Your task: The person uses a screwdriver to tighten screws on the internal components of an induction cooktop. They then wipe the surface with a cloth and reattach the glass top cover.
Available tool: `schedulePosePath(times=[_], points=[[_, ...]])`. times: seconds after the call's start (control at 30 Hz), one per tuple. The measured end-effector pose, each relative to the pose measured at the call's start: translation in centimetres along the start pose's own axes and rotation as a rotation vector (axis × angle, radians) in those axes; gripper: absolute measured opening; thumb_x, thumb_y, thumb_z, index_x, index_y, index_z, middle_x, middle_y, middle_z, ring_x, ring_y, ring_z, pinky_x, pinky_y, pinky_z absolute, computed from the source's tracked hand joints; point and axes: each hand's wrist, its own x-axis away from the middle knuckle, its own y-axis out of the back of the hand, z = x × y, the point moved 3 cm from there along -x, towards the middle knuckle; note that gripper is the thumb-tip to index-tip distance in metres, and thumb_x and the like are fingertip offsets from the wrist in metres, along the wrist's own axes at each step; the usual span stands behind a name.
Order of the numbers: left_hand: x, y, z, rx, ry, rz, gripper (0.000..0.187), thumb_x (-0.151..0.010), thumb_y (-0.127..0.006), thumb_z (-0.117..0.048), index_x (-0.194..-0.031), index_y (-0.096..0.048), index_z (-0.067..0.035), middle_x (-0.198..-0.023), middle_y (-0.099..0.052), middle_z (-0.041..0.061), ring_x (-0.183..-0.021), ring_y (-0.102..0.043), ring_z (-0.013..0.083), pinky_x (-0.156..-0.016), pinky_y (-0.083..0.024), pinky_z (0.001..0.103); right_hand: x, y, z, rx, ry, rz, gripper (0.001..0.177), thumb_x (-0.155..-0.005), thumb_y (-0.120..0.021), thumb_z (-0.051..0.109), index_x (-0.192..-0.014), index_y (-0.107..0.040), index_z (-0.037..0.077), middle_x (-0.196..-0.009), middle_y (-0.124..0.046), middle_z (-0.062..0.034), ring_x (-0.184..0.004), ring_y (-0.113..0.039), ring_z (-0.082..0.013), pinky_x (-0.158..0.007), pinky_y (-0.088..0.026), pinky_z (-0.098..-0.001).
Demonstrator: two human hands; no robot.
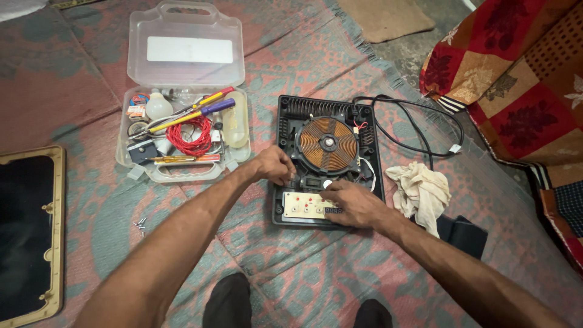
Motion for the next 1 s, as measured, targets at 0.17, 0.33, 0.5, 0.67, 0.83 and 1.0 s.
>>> schedulePosePath(times=[0.17,0.33,0.5,0.67,0.83,1.0], points=[[0.6,0.3,0.2,-0.091,0.041,0.050,0.011,-0.078,-0.076,0.003,-0.089,-0.078,0.001,-0.087,-0.080,0.012,-0.076,-0.079,0.0181,-0.067,-0.067,0.031,0.0,-0.6,-0.5,-0.028,0.066,-0.004,0.057,-0.081,-0.076,0.032,-0.127,-0.065,0.001,-0.129,-0.064,-0.0181,-0.118,-0.060,-0.0355,-0.100,-0.050,-0.0434],[0.8,0.2,0.6,-0.114,0.084,0.107,0.016,-0.077,-0.080,0.004,-0.092,-0.079,0.001,-0.088,-0.080,0.014,-0.076,-0.079,0.0200,-0.066,-0.067,0.031,0.2,-1.2,-0.5,-0.013,0.046,-0.004,0.058,-0.080,-0.077,0.032,-0.128,-0.065,0.002,-0.127,-0.063,-0.0191,-0.117,-0.059,-0.0363,-0.100,-0.049,-0.0437],[0.7,-0.1,0.5,-0.130,0.101,0.104,0.015,-0.079,-0.080,0.002,-0.094,-0.079,0.000,-0.089,-0.080,0.013,-0.077,-0.079,0.0191,-0.067,-0.067,0.030,0.3,-0.9,-0.1,-0.027,0.030,-0.013,0.057,-0.080,-0.078,0.032,-0.126,-0.066,0.002,-0.127,-0.064,-0.0171,-0.119,-0.059,-0.0353,-0.100,-0.049,-0.0435],[1.0,-0.3,0.1,-0.172,0.112,0.109,0.015,-0.079,-0.080,0.000,-0.094,-0.079,0.000,-0.091,-0.081,0.014,-0.078,-0.079,0.0187,-0.067,-0.067,0.028,0.2,-0.5,0.0,-0.025,-0.019,0.000,0.056,-0.080,-0.077,0.030,-0.128,-0.065,0.003,-0.127,-0.064,-0.0156,-0.119,-0.059,-0.0339,-0.101,-0.049,-0.0431],[1.1,-0.7,-0.3,-0.240,0.119,0.087,0.022,-0.073,-0.083,0.001,-0.095,-0.079,-0.002,-0.094,-0.080,0.014,-0.079,-0.078,0.0200,-0.066,-0.067,0.028,0.1,-0.6,0.2,-0.034,-0.015,-0.004,0.057,-0.080,-0.077,0.030,-0.128,-0.065,0.002,-0.128,-0.064,-0.0163,-0.119,-0.058,-0.0345,-0.101,-0.048,-0.0439],[1.4,-1.0,-0.8,-0.311,0.109,0.088,0.019,-0.075,-0.082,0.001,-0.093,-0.079,-0.003,-0.094,-0.080,0.014,-0.078,-0.078,0.0203,-0.065,-0.066,0.029,-0.2,-0.8,0.4,-0.011,-0.023,-0.020,0.056,-0.078,-0.077,0.030,-0.126,-0.066,0.003,-0.126,-0.064,-0.0153,-0.119,-0.058,-0.0341,-0.102,-0.048,-0.0436]])
